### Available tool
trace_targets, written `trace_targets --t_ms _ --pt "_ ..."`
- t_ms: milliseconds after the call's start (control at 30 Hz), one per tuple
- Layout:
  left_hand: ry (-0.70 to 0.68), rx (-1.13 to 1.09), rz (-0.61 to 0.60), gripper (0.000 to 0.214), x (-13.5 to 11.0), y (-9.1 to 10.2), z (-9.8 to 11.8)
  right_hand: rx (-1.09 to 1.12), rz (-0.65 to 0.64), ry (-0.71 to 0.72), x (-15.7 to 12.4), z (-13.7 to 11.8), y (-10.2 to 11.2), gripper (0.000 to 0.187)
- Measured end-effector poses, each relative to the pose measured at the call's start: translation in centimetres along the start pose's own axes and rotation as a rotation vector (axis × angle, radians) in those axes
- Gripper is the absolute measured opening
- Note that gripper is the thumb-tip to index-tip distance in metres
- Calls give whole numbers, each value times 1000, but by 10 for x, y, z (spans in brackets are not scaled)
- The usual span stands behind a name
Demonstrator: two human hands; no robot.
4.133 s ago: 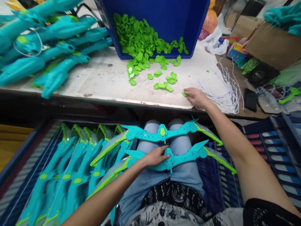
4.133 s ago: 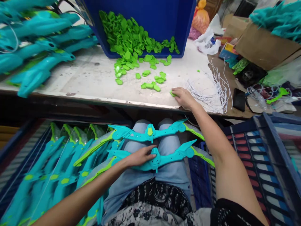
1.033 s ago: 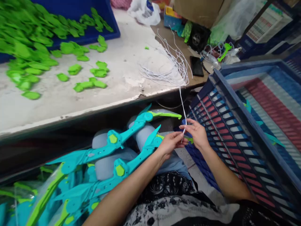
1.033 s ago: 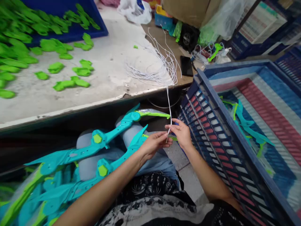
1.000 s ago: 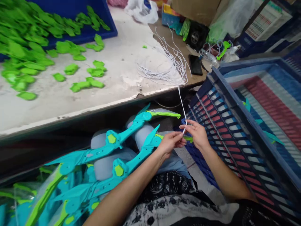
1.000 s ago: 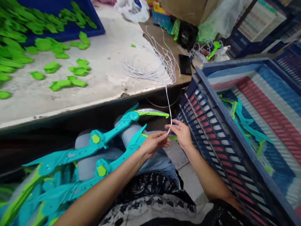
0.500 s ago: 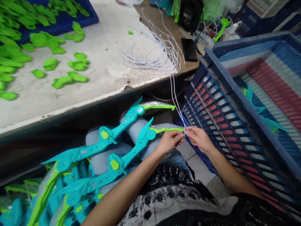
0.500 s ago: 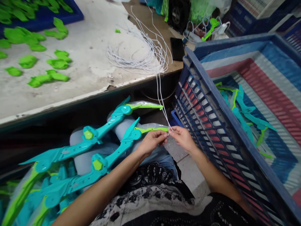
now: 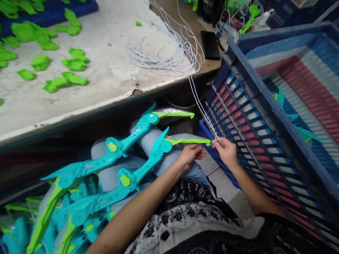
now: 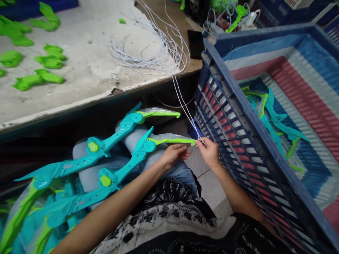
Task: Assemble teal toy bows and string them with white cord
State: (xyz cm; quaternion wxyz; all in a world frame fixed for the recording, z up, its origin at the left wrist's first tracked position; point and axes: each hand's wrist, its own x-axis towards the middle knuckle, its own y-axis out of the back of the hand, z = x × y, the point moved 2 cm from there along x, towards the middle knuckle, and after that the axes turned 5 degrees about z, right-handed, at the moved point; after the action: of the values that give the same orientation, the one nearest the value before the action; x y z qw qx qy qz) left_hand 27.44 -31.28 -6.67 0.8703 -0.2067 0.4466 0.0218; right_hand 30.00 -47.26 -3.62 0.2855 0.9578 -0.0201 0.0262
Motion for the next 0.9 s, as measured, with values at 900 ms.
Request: trace_targets --t_ms 900 --pt "-34 2 -51 20 14 -6 -3 -164 -9 227 4 -9 -1 20"
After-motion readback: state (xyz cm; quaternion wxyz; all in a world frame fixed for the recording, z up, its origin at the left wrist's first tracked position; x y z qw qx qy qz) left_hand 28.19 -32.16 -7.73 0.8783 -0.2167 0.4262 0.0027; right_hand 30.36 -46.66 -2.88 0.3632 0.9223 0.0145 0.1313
